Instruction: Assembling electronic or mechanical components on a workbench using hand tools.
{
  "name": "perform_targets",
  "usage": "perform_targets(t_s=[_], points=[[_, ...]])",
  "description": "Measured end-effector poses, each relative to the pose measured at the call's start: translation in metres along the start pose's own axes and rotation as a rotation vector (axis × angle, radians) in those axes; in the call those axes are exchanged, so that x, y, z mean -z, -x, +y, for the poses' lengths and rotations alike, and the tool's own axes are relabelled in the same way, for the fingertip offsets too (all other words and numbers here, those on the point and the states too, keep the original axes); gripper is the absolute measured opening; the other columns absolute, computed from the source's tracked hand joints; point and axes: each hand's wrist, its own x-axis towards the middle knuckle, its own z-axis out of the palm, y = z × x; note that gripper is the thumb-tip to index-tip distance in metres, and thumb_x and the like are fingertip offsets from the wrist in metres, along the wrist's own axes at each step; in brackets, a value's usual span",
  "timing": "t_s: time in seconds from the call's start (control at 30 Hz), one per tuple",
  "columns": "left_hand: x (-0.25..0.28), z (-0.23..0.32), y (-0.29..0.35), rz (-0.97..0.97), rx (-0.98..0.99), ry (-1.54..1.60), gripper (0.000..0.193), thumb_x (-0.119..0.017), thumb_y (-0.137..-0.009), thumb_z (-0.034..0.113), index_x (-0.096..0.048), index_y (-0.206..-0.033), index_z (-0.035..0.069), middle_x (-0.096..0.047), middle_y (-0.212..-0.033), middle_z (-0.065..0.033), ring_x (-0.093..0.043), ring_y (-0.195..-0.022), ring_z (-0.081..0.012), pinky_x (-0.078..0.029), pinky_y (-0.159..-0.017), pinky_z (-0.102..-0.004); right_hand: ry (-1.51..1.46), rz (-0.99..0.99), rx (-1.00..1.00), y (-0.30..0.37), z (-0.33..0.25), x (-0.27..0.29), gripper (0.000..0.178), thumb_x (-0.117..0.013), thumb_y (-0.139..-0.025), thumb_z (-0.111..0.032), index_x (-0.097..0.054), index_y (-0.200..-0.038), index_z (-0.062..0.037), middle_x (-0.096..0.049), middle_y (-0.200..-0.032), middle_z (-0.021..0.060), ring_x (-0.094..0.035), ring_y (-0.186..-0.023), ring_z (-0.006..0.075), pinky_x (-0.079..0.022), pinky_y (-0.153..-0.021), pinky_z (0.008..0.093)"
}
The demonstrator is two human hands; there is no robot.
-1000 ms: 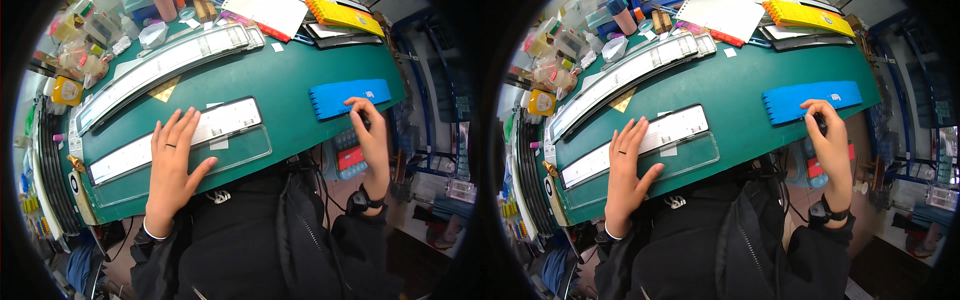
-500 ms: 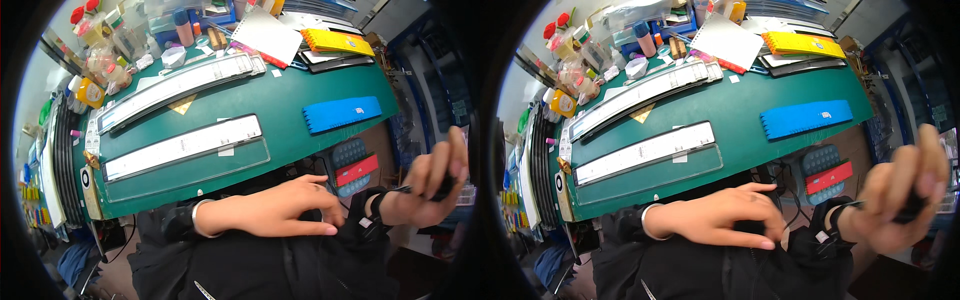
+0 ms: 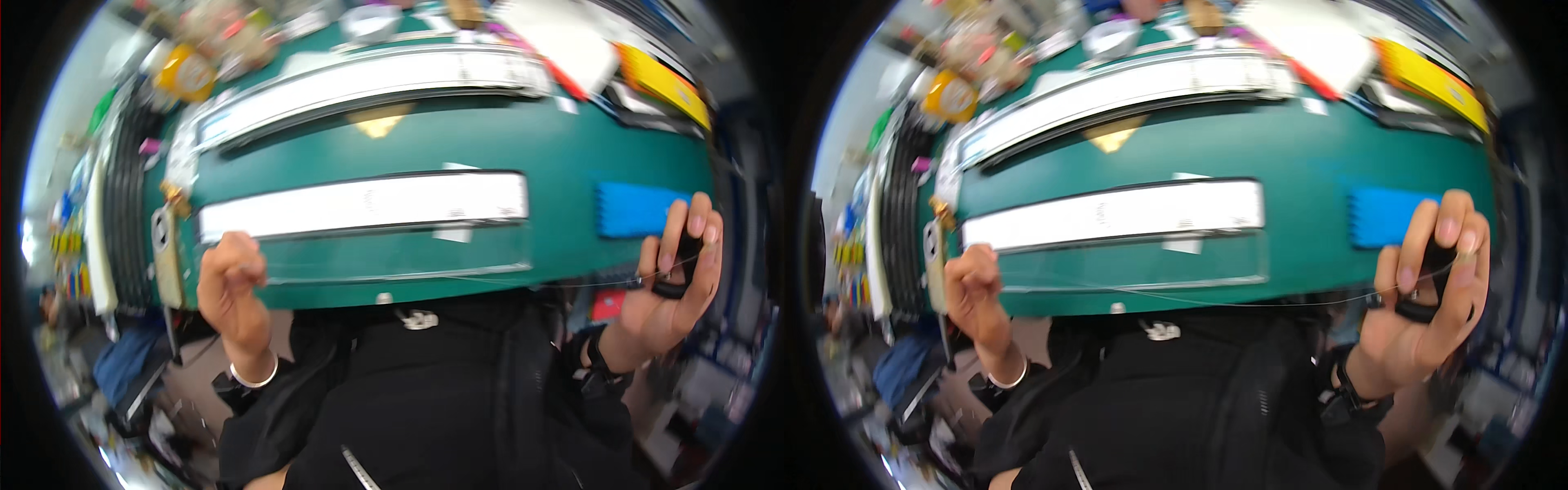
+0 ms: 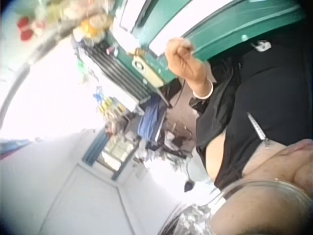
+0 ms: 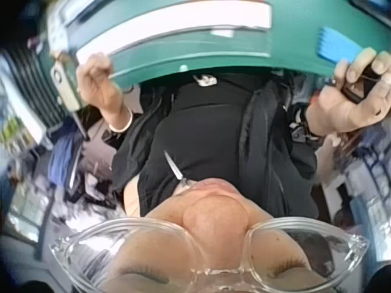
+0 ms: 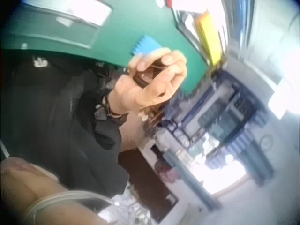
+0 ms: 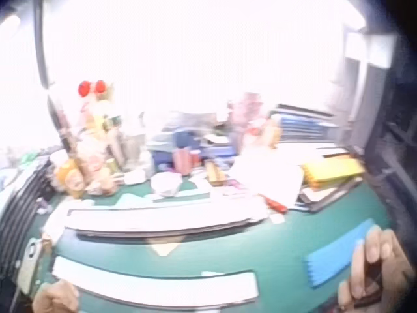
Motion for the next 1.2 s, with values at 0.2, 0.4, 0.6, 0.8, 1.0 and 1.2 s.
perform_targets(t_s=[0.2,0.4,0.6,0.8,1.0,1.2], points=[[0.032,-0.031,0.014,0.273,0.158,-0.251,0.011,-0.04,-0.107,0.005,-0.051,-0.107,0.001,-0.071,-0.101,-0.0177,-0.06,-0.09,-0.0173,-0.047,-0.087,-0.029,-0.087,-0.267,-0.454,0.024,0.061,-0.067,0.025,-0.059,-0.1,-0.022,-0.041,-0.096,-0.0048,-0.04,-0.098,0.0066,-0.041,-0.066,0.0074,-0.034,-0.043,0.0173],[0.067,-0.06,0.023,0.343,0.229,-0.489,0.012,-0.044,-0.109,0.013,-0.047,-0.112,0.002,-0.072,-0.112,-0.0222,-0.064,-0.11,-0.0187,-0.044,-0.101,-0.0336,-0.126,-0.432,-0.619,0.018,0.082,-0.106,0.024,-0.062,-0.098,-0.021,-0.046,-0.094,-0.0038,-0.045,-0.094,0.0103,-0.048,-0.061,0.0091,-0.04,-0.05,0.0209],[0.08,-0.064,0.031,0.429,0.322,-0.755,0.015,-0.076,-0.085,-0.003,-0.077,-0.099,0.001,-0.074,-0.104,-0.0109,-0.065,-0.102,-0.0177,-0.049,-0.094,-0.0299,-0.156,-0.544,-0.718,0.019,0.094,-0.115,0.02,-0.064,-0.095,-0.017,-0.049,-0.091,-0.0028,-0.047,-0.094,0.0114,-0.051,-0.061,0.0112,-0.043,-0.053,0.0231],[0.079,-0.07,0.034,0.463,0.346,-0.768,0.013,-0.075,-0.085,-0.004,-0.076,-0.098,-0.002,-0.074,-0.098,-0.0099,-0.068,-0.094,-0.0176,-0.051,-0.089,-0.0289,-0.169,-0.548,-0.73,0.02,0.096,-0.113,0.021,-0.067,-0.093,-0.016,-0.051,-0.089,-0.0026,-0.047,-0.092,0.011,-0.05,-0.059,0.0118,-0.043,-0.052,0.0232],[0.078,-0.075,0.038,0.51,0.385,-0.693,0.012,-0.073,-0.088,-0.006,-0.07,-0.1,-0.005,-0.073,-0.099,-0.0121,-0.068,-0.096,-0.0162,-0.052,-0.089,-0.0275,-0.16,-0.528,-0.703,0.021,0.096,-0.113,0.023,-0.067,-0.093,-0.018,-0.051,-0.089,-0.003,-0.048,-0.092,0.0105,-0.049,-0.058,0.0112,-0.042,-0.052,0.0226],[0.067,-0.066,0.034,0.604,0.474,-0.626,0.025,-0.074,-0.088,-0.004,-0.062,-0.11,-0.003,-0.073,-0.099,-0.0126,-0.068,-0.096,-0.016,-0.05,-0.093,-0.0273,-0.145,-0.516,-0.687,0.022,0.095,-0.113,0.022,-0.067,-0.094,-0.017,-0.051,-0.089,-0.0033,-0.047,-0.092,0.0102,-0.049,-0.058,0.0106,-0.041,-0.051,0.0226]])
